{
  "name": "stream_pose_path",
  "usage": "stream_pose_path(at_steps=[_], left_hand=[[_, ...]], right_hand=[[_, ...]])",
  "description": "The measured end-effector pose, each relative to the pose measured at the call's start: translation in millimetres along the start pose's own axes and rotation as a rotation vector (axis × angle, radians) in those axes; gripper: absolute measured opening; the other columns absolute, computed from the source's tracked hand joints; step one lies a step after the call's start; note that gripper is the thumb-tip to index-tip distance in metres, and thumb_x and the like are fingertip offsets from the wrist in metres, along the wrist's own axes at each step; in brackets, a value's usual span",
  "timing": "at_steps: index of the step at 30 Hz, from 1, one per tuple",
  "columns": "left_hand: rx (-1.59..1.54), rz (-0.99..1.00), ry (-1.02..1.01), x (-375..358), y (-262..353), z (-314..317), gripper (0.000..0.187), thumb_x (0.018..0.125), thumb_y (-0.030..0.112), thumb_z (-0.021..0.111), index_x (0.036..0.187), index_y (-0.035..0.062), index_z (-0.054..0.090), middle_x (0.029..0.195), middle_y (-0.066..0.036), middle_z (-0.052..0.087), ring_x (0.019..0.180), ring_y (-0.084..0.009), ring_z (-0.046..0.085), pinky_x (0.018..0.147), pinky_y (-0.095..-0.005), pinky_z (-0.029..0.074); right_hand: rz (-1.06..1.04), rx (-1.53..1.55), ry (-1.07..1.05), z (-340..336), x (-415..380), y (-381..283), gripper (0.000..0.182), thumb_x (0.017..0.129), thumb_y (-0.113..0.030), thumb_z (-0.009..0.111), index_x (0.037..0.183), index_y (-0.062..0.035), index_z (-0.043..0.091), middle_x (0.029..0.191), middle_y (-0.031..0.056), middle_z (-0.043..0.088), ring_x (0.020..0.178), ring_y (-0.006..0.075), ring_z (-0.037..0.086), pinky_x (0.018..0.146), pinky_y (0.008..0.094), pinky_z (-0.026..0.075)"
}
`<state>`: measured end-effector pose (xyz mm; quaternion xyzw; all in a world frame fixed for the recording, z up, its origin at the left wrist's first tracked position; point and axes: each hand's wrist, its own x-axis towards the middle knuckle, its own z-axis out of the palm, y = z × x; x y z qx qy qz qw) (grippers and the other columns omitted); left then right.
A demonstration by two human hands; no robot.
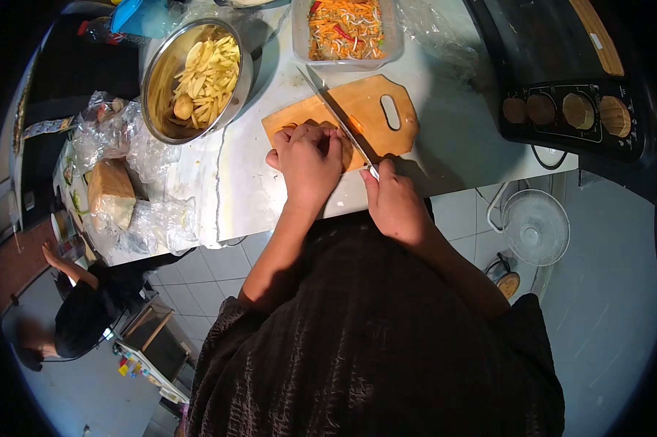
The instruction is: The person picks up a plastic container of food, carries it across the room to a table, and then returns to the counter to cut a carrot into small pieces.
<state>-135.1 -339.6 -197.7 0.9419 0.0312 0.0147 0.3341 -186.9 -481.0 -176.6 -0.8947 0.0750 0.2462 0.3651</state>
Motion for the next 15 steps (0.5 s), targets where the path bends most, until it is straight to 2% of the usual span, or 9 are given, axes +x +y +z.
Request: stream_pose_path(at_steps=[15], left_hand=[[0.005,0.04,0.01,-1.8,-5.0,2.8,0.011,0.08,0.015,0.067,0.082,0.0043,0.069,0.086,-0.01,0.066,0.092,-0.0327,0.048,0.083,-0.0412,0.037]], right_hand=[[0.002,0.006,0.023,7.2,-6.8,-0.8,0.034,0.1,-0.029,0.044,0.093,0.0048,0.045,0.078,0.0323,0.06,0.079,0.0522,0.058,0.072,0.0569,0.045]])
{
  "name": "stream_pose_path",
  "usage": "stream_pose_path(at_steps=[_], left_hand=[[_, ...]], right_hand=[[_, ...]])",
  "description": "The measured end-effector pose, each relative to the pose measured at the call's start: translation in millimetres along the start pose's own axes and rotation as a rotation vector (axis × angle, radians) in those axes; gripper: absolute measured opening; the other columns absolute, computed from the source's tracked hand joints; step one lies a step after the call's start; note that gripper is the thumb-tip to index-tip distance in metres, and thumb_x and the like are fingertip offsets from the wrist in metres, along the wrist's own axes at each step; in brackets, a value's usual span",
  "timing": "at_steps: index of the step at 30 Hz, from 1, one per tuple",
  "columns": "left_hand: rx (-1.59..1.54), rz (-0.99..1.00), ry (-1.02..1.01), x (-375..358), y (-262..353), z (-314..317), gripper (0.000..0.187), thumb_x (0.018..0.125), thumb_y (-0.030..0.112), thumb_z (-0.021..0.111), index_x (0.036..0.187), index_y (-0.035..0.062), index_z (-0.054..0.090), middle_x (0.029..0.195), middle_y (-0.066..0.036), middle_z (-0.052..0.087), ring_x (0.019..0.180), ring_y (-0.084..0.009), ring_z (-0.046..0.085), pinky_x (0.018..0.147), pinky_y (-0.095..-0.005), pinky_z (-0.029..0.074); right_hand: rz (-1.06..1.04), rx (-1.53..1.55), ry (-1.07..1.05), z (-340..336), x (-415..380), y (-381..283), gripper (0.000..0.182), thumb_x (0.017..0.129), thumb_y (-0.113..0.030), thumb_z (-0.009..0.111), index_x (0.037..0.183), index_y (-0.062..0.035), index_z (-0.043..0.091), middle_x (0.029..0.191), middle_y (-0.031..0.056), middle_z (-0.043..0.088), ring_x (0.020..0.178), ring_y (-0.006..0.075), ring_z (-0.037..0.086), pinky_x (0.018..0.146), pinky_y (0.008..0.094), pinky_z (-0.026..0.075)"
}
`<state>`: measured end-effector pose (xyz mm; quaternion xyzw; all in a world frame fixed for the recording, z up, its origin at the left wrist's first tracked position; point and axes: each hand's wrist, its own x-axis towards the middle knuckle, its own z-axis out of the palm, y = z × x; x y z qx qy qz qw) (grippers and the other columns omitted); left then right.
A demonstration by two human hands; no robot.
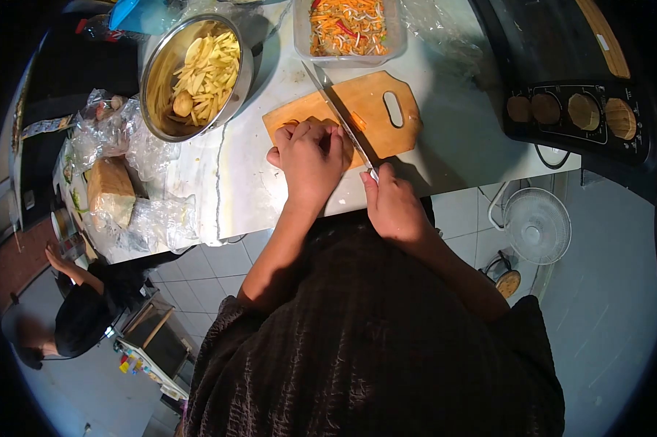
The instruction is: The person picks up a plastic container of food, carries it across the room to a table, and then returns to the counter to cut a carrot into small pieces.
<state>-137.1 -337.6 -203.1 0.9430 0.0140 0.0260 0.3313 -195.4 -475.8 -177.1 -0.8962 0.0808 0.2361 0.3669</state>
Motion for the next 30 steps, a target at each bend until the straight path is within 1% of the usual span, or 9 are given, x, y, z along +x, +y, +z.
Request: stream_pose_path(at_steps=[2,8,10,15,17,18,20,27,30], left_hand=[[0.001,-0.002,-0.002,0.0,0.5,-0.1,0.011,0.08,0.015,0.067,0.082,0.0044,0.069,0.087,-0.01,0.066,0.093,-0.0328,0.048,0.083,-0.0417,0.037],[0.047,-0.015,0.002,-1.1,0.0,0.0,0.011,0.08,0.017,0.068,0.082,0.0055,0.07,0.087,-0.008,0.066,0.096,-0.031,0.049,0.081,-0.0447,0.03],[0.019,0.022,0.03,-1.0,-3.0,0.9,0.012,0.08,0.019,0.069,0.081,0.0065,0.07,0.086,-0.006,0.065,0.096,-0.0298,0.049,0.079,-0.0441,0.029],[0.042,-0.01,0.012,-1.3,-3.9,-1.3,0.014,0.08,0.021,0.07,0.08,0.0075,0.07,0.086,-0.005,0.065,0.096,-0.0291,0.049,0.079,-0.0442,0.028],[0.051,-0.002,0.025,-1.3,-4.7,-1.2,0.014,0.08,0.022,0.07,0.08,0.0079,0.07,0.085,-0.004,0.065,0.096,-0.029,0.05,0.079,-0.0442,0.028],[0.062,-0.006,0.004,-0.7,-3.5,-2.5,0.014,0.08,0.022,0.07,0.08,0.0082,0.07,0.085,-0.004,0.065,0.096,-0.0291,0.05,0.079,-0.0444,0.028],[0.069,-0.009,-0.015,0.4,-1.0,-4.0,0.014,0.08,0.023,0.07,0.081,0.0086,0.07,0.085,-0.005,0.065,0.096,-0.0293,0.05,0.079,-0.0446,0.028],[0.1,0.042,0.005,1.1,3.3,-0.9,0.013,0.079,0.02,0.07,0.083,0.0086,0.071,0.086,-0.007,0.065,0.096,-0.0299,0.049,0.08,-0.0451,0.029],[0.08,0.048,0.007,2.7,2.9,1.3,0.012,0.079,0.02,0.07,0.083,0.0083,0.071,0.086,-0.007,0.065,0.095,-0.0299,0.049,0.08,-0.0448,0.029]], right_hand=[[0.023,-0.028,-0.008,2.5,1.3,1.1,0.035,0.1,-0.029,0.044,0.094,0.0052,0.045,0.08,0.0331,0.06,0.081,0.0521,0.058,0.073,0.0564,0.045],[0.018,-0.044,-0.019,3.8,1.7,0.2,0.035,0.1,-0.03,0.043,0.095,0.0051,0.045,0.08,0.0333,0.06,0.081,0.0518,0.058,0.073,0.0566,0.046],[0.029,-0.047,-0.02,2.0,1.6,-1.6,0.035,0.1,-0.03,0.043,0.096,0.0052,0.044,0.08,0.0333,0.06,0.081,0.0518,0.058,0.073,0.0567,0.046],[0.016,-0.028,-0.025,-3.9,0.7,-2.6,0.034,0.1,-0.028,0.044,0.095,0.0055,0.045,0.078,0.0323,0.06,0.079,0.0515,0.058,0.07,0.0557,0.046],[0.037,-0.009,0.016,-4.7,0.1,-0.1,0.033,0.099,-0.027,0.046,0.092,0.0055,0.045,0.074,0.0309,0.06,0.075,0.0511,0.059,0.065,0.0543,0.047],[0.037,-0.011,0.014,-5.3,0.0,1.7,0.033,0.099,-0.027,0.046,0.092,0.0055,0.045,0.074,0.0309,0.06,0.075,0.0511,0.059,0.065,0.0543,0.047],[0.0,-0.005,0.07,-6.8,0.7,5.1,0.032,0.099,-0.025,0.047,0.09,0.0053,0.046,0.07,0.0299,0.06,0.072,0.0508,0.059,0.062,0.0538,0.046],[-0.03,-0.025,0.063,-5.3,-1.8,10.4,0.033,0.099,-0.025,0.047,0.089,0.0057,0.046,0.069,0.0297,0.059,0.071,0.0507,0.059,0.062,0.0542,0.047],[-0.002,-0.024,0.04,-4.8,-1.0,8.3,0.034,0.1,-0.027,0.045,0.091,0.0058,0.045,0.072,0.0309,0.06,0.074,0.0512,0.059,0.065,0.0552,0.047]])
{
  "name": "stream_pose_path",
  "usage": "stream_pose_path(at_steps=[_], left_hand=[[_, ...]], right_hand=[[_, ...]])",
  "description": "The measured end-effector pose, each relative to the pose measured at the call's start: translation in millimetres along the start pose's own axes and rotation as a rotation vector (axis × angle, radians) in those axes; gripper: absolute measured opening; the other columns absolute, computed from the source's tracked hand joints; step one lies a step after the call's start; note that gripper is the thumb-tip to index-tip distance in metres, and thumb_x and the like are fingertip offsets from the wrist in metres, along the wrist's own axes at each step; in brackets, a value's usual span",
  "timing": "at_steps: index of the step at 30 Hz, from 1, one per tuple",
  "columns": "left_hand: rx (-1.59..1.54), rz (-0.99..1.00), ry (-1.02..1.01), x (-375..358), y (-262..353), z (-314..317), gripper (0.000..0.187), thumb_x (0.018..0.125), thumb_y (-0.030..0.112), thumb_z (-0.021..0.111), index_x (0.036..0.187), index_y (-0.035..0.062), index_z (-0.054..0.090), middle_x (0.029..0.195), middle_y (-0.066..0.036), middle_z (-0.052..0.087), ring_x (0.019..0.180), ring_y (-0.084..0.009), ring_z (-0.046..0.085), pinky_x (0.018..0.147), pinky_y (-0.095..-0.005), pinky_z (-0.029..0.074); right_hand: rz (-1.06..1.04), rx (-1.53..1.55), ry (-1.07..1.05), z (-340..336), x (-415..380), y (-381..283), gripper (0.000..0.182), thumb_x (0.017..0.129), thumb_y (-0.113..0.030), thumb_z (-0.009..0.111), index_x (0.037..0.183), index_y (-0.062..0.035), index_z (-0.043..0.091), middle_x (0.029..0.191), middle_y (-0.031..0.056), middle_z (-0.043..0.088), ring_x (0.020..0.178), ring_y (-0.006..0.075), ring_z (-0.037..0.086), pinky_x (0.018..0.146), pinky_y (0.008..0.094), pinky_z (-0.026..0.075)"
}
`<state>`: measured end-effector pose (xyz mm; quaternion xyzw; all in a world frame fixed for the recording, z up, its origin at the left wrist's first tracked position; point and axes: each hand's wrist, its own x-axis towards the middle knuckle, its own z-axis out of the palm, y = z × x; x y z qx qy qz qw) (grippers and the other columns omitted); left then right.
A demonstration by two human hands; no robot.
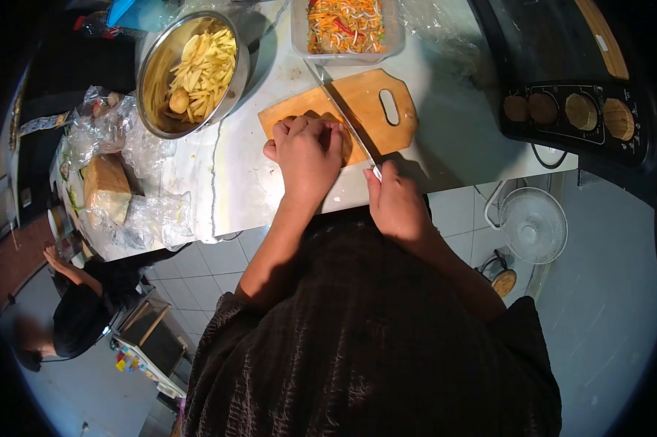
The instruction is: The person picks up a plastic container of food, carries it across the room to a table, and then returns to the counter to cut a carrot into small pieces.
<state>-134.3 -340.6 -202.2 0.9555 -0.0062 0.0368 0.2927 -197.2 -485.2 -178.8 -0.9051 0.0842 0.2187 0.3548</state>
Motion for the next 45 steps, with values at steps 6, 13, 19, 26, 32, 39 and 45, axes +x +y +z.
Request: stream_pose_path(at_steps=[6,13,19,26,32,39,45], left_hand=[[0.012,-0.007,0.001,-0.2,3.6,-1.1,0.012,0.079,0.018,0.07,0.083,0.0075,0.072,0.085,-0.007,0.065,0.095,-0.0297,0.05,0.08,-0.0447,0.029],[-0.026,-0.006,0.012,0.0,1.1,0.8,0.01,0.078,0.017,0.07,0.081,0.0075,0.071,0.084,-0.007,0.066,0.094,-0.0304,0.05,0.081,-0.0445,0.03],[-0.043,-0.003,0.03,0.1,0.2,2.2,0.01,0.078,0.018,0.071,0.08,0.0082,0.071,0.083,-0.006,0.066,0.094,-0.0297,0.05,0.081,-0.0443,0.03],[-0.006,-0.008,0.035,-0.7,-0.1,3.2,0.009,0.077,0.02,0.072,0.079,0.0108,0.072,0.082,-0.003,0.065,0.094,-0.0267,0.049,0.078,-0.0435,0.026],[-0.013,-0.027,0.028,-2.3,0.3,1.6,0.01,0.078,0.021,0.071,0.079,0.0111,0.072,0.082,-0.003,0.065,0.094,-0.0269,0.049,0.078,-0.0436,0.026],[0.001,-0.023,0.029,-2.5,1.0,1.4,0.011,0.08,0.022,0.069,0.079,0.0111,0.072,0.085,-0.003,0.065,0.094,-0.0274,0.05,0.078,-0.0452,0.027],[0.037,-0.01,0.014,-1.2,5.5,0.2,0.012,0.08,0.023,0.069,0.081,0.0113,0.072,0.088,-0.003,0.065,0.094,-0.0273,0.05,0.079,-0.0452,0.028]], right_hand=[[0.028,-0.058,-0.012,-3.1,0.6,-6.3,0.033,0.098,-0.028,0.047,0.094,0.005,0.047,0.076,0.0316,0.062,0.076,0.0493,0.061,0.069,0.0545,0.05],[0.019,-0.042,-0.027,0.8,0.7,-2.9,0.035,0.099,-0.029,0.045,0.094,0.005,0.046,0.078,0.0322,0.061,0.079,0.0506,0.059,0.071,0.0556,0.048],[-0.003,-0.055,-0.013,0.8,2.7,-3.1,0.034,0.098,-0.028,0.048,0.093,0.0051,0.047,0.074,0.0309,0.062,0.076,0.0481,0.062,0.069,0.0534,0.05],[0.026,-0.027,-0.043,-4.9,4.1,-8.6,0.035,0.1,-0.028,0.044,0.094,0.0066,0.045,0.078,0.0332,0.06,0.08,0.0524,0.058,0.071,0.0565,0.046],[0.009,-0.029,-0.027,-2.8,6.6,-7.8,0.035,0.1,-0.028,0.044,0.094,0.0068,0.044,0.077,0.0323,0.06,0.079,0.0519,0.058,0.07,0.0566,0.046],[0.005,-0.101,0.013,-3.5,-0.6,4.4,0.029,0.095,-0.025,0.053,0.091,0.0031,0.048,0.071,0.028,0.062,0.071,0.0461,0.063,0.063,0.0513,0.051],[-0.041,-0.107,0.072,-6.3,-9.4,17.0,0.031,0.097,-0.025,0.052,0.088,0.0046,0.047,0.07,0.0302,0.059,0.071,0.0492,0.06,0.062,0.053,0.047]])
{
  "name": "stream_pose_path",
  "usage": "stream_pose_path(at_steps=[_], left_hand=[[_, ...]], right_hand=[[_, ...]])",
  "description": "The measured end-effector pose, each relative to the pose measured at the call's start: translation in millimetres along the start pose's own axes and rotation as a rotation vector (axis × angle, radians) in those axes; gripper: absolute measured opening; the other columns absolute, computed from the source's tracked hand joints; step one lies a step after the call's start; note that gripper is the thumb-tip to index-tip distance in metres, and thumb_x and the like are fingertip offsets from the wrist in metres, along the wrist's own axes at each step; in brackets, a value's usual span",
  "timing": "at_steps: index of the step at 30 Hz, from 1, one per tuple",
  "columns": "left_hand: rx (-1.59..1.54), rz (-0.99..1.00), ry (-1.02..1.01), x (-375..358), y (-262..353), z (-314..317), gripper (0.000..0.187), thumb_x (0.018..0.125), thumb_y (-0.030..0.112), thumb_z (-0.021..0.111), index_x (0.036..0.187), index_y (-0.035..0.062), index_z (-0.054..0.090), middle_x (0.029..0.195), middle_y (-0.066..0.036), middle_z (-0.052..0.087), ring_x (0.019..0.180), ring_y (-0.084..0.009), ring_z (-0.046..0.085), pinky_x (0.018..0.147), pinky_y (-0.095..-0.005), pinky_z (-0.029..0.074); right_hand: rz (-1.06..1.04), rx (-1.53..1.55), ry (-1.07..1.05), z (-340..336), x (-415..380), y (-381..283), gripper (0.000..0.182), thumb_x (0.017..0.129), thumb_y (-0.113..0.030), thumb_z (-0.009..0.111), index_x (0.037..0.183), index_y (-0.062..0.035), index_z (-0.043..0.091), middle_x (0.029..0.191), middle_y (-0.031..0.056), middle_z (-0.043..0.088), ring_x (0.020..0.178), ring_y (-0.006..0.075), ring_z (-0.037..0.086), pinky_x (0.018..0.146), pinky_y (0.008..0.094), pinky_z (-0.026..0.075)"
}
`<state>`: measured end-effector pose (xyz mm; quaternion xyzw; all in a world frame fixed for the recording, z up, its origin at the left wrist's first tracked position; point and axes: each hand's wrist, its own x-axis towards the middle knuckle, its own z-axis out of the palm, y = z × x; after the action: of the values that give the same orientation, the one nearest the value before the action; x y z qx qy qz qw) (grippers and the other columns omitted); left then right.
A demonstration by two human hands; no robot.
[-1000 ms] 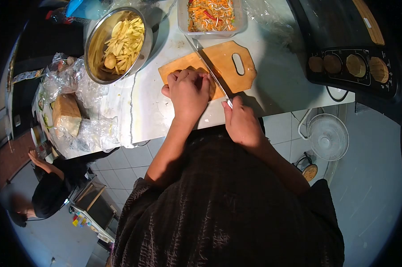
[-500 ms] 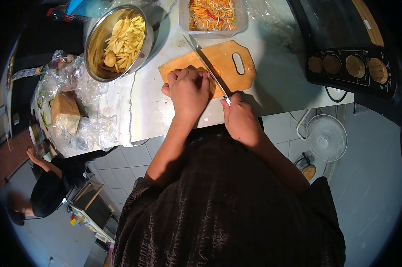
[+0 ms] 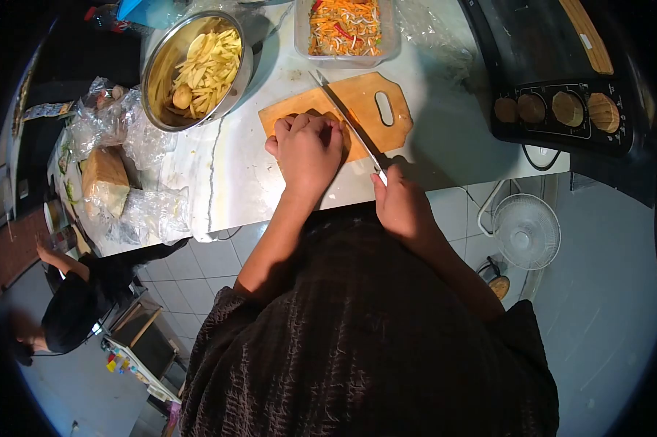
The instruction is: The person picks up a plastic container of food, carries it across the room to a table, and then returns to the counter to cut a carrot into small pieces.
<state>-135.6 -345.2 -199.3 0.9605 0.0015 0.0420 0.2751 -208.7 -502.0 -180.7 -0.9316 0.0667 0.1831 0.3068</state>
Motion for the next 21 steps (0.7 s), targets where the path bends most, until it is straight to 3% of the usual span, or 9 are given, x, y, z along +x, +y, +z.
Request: stream_pose_path(at_steps=[5,15,21], left_hand=[[-0.019,0.054,0.053,3.0,-2.8,-4.4,0.012,0.079,0.023,0.07,0.081,0.0115,0.071,0.085,-0.003,0.064,0.093,-0.0266,0.05,0.079,-0.0433,0.028],[0.005,-0.197,0.03,-1.3,-31.5,-37.3,0.021,0.078,0.024,0.07,0.096,0.0138,0.068,0.084,-0.001,0.061,0.092,-0.0237,0.052,0.081,-0.0409,0.03],[0.038,-0.197,0.031,-2.8,-29.6,-38.3,0.023,0.075,0.024,0.072,0.095,0.0143,0.068,0.086,-0.002,0.061,0.093,-0.0251,0.051,0.082,-0.0414,0.03]], right_hand=[[-0.054,0.052,0.013,-5.1,1.7,-4.3,0.028,0.095,-0.023,0.053,0.088,0.0036,0.048,0.071,0.0299,0.06,0.072,0.0494,0.059,0.061,0.0532,0.047],[-0.04,0.025,-0.055,-8.7,5.3,-1.2,0.031,0.097,-0.026,0.052,0.089,0.0035,0.047,0.068,0.0293,0.059,0.07,0.0488,0.06,0.06,0.0526,0.047],[-0.064,0.026,-0.076,-13.2,9.9,-5.7,0.031,0.097,-0.026,0.052,0.087,0.0033,0.048,0.071,0.0283,0.06,0.071,0.0482,0.06,0.061,0.0531,0.047]])
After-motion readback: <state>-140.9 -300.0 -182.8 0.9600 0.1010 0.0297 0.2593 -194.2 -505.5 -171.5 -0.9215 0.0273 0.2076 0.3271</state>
